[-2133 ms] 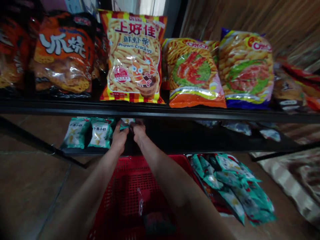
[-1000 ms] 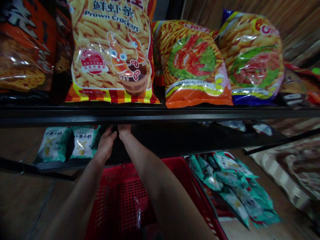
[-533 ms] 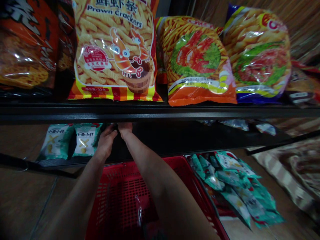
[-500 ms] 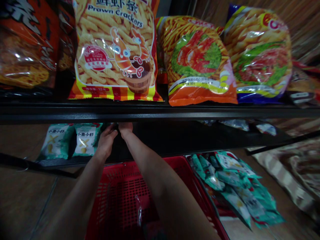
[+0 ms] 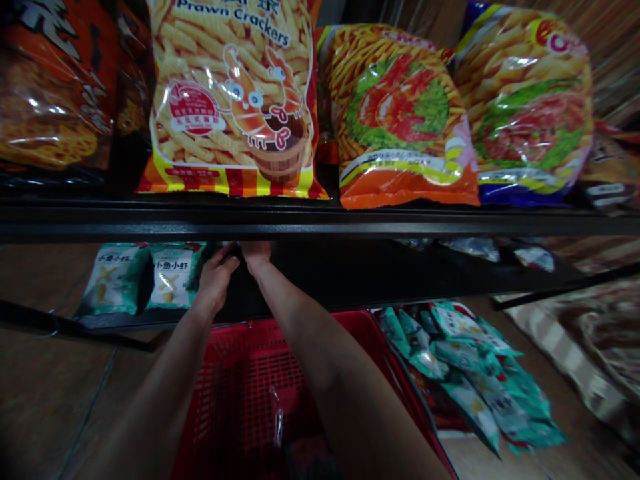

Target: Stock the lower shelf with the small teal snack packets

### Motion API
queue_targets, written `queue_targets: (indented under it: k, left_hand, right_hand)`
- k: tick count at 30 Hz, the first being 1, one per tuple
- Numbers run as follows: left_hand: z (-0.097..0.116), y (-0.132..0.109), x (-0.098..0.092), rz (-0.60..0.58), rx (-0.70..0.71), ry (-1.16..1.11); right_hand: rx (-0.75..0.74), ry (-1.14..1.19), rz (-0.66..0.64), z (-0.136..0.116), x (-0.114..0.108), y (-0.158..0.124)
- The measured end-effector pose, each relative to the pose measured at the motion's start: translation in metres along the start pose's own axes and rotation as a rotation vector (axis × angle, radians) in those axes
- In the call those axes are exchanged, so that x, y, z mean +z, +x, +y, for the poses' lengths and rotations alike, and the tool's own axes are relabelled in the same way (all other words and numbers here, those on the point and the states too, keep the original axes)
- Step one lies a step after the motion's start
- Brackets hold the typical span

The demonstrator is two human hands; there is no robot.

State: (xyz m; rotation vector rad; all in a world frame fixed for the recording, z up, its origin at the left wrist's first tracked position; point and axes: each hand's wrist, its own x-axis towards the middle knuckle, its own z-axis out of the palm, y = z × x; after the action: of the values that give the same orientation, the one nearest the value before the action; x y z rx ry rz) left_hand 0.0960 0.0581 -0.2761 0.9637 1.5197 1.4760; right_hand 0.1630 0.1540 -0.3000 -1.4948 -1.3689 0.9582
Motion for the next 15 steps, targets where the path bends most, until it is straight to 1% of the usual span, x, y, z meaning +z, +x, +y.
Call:
queue_targets:
  k: [7, 11, 15]
  left_hand:
    - [0.0064, -0.0027, 0.0016, 0.008, -0.024, -0.001]
    - [0.0080, -0.0026, 0.0021, 0.009, -0.040, 0.006]
    - [0.0045, -0.0009, 0.0013, 0.012, -0.050, 0.013]
  right_hand:
    - [0.029, -0.032, 0.031, -0.0006, 0.0009, 0.0015]
    - [0.023, 0.018, 0.040, 0.0004, -0.0013, 0.0019]
    - [0.032, 0.008, 0.033, -0.0005, -0.0037, 0.0013]
